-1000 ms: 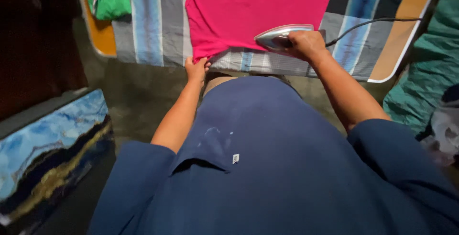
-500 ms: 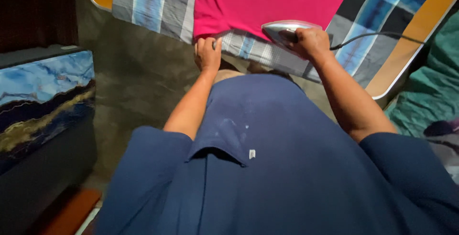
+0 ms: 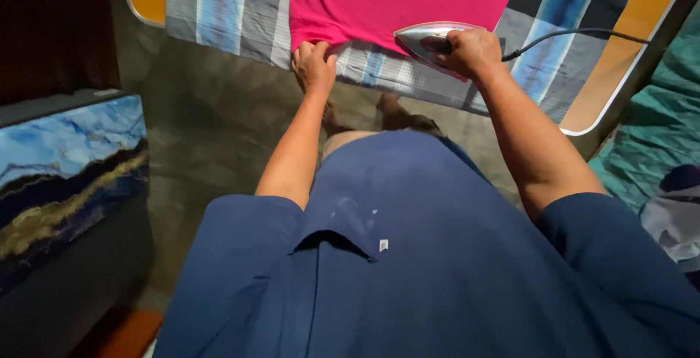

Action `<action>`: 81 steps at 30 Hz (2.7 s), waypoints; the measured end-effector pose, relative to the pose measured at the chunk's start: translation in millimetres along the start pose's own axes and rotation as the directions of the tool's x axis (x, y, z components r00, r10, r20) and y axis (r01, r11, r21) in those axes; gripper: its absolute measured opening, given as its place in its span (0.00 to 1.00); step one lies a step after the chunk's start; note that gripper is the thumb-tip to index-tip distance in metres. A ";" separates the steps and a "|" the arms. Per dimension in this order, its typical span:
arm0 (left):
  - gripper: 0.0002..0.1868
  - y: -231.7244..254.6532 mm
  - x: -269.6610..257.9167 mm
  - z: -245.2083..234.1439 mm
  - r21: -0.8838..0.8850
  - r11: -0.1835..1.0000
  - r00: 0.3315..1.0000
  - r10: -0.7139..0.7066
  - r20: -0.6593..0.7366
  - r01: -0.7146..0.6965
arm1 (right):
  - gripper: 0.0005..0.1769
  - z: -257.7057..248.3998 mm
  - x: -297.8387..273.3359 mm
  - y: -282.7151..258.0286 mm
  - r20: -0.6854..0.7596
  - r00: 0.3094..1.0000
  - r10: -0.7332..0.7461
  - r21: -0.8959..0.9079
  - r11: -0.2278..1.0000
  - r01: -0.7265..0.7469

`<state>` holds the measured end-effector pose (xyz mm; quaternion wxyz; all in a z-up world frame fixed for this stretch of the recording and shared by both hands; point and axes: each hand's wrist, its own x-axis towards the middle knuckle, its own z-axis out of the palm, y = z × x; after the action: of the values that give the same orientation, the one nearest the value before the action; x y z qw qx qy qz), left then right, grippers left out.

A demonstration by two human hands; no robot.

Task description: Arranging, folding, and ironing a pink t-shirt on a portable ironing board.

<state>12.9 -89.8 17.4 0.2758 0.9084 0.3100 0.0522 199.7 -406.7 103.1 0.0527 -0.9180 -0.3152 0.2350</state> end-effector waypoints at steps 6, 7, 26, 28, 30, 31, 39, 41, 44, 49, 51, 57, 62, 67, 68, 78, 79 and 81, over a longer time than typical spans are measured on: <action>0.12 -6.5 5.1 -5.7 -0.012 0.976 0.976 0.215 -0.016 -0.215 | 0.20 11.5 1.3 5.1 -0.014 1.000 0.007 -0.055 0.998 -0.008; 0.13 -12.1 3.8 -0.3 -0.067 0.954 0.956 0.290 -0.046 -0.293 | 0.19 15.5 1.4 7.1 -0.005 1.000 0.019 -0.068 0.997 -0.019; 0.18 -48.0 13.6 96.0 -0.842 0.425 0.941 -0.202 0.270 0.333 | 0.21 13.6 -0.5 1.7 -0.106 0.994 -0.013 -0.087 0.996 0.004; 0.10 -46.1 8.9 96.5 -0.786 0.499 0.931 -0.203 0.303 0.364 | 0.22 6.3 -0.9 -3.9 -0.026 0.998 0.057 -0.027 0.998 -0.058; 0.08 -11.1 7.9 48.8 -0.641 0.661 0.917 -0.218 0.334 0.390 | 0.22 4.4 -2.9 -4.6 -0.010 0.998 0.060 -0.018 0.998 -0.060; 0.06 6.2 9.6 24.5 -0.465 0.793 0.903 -0.236 0.360 0.393 | 0.23 2.6 -1.4 -5.1 0.002 0.998 0.063 -0.007 0.998 -0.063; 0.11 -35.3 -32.1 58.1 -0.434 0.879 0.979 -0.158 0.126 0.198 | 0.24 -19.9 -1.2 -21.3 0.033 0.999 0.031 -0.029 0.999 -0.031; 0.15 -38.5 -31.7 72.0 -0.587 0.766 0.965 -0.205 0.162 0.262 | 0.24 -26.0 -1.6 -21.4 0.064 0.996 0.063 -0.006 0.998 -0.062; 0.26 -8.3 -22.5 45.3 -0.634 0.573 0.844 -0.459 0.277 0.519 | 0.21 -20.9 -2.7 -16.4 0.039 0.999 0.036 0.029 0.999 -0.038; 0.29 15.6 -12.8 39.0 -0.216 0.601 0.633 -0.763 0.134 0.770 | 0.23 -16.7 -0.6 -11.0 0.022 1.000 0.001 0.022 1.000 -0.001; 0.25 21.9 -12.0 36.2 -0.163 0.628 0.648 -0.752 0.122 0.760 | 0.25 -21.2 -0.1 -14.2 0.016 1.000 0.007 0.037 0.999 -0.007; 0.10 33.2 -38.8 20.9 0.009 0.878 0.878 -0.478 0.018 0.478 | 0.23 -11.0 -1.7 -5.3 0.009 1.000 -0.011 0.035 0.999 0.011; 0.12 25.2 -31.7 -20.0 0.045 0.997 0.990 -0.061 -0.124 0.067 | 0.23 -16.9 -2.3 -10.9 -0.001 1.000 -0.027 0.048 0.998 0.027; 0.17 7.5 0.4 -44.6 0.009 0.842 0.842 0.538 0.035 -0.539 | 0.26 -21.6 -1.2 -19.5 0.014 1.000 0.016 0.021 1.000 -0.016; 0.17 0.7 3.6 -39.8 0.006 0.838 0.838 0.545 0.040 -0.545 | 0.26 -21.4 -0.3 -19.1 0.012 1.000 0.024 0.024 0.999 -0.025; 0.05 -29.6 41.1 -16.0 -0.109 0.758 0.722 0.648 0.241 -0.644 | 0.22 -23.9 11.5 -14.3 0.306 0.948 0.084 -0.081 0.995 -0.062; 0.08 -29.0 42.6 -20.6 -0.167 0.795 0.757 0.607 0.242 -0.584 | 0.22 -31.4 11.3 -19.8 0.377 0.924 0.061 -0.121 0.993 -0.016; 0.10 -27.9 40.6 -41.9 -0.174 0.879 0.866 0.471 0.168 -0.444 | 0.22 -43.0 12.1 -31.3 0.343 0.939 0.031 -0.076 0.997 -0.005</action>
<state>19.4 -27.8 34.8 0.3445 0.9364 0.0515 0.0424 210.7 -372.2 143.9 -0.0391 -0.8670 -0.3194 0.3805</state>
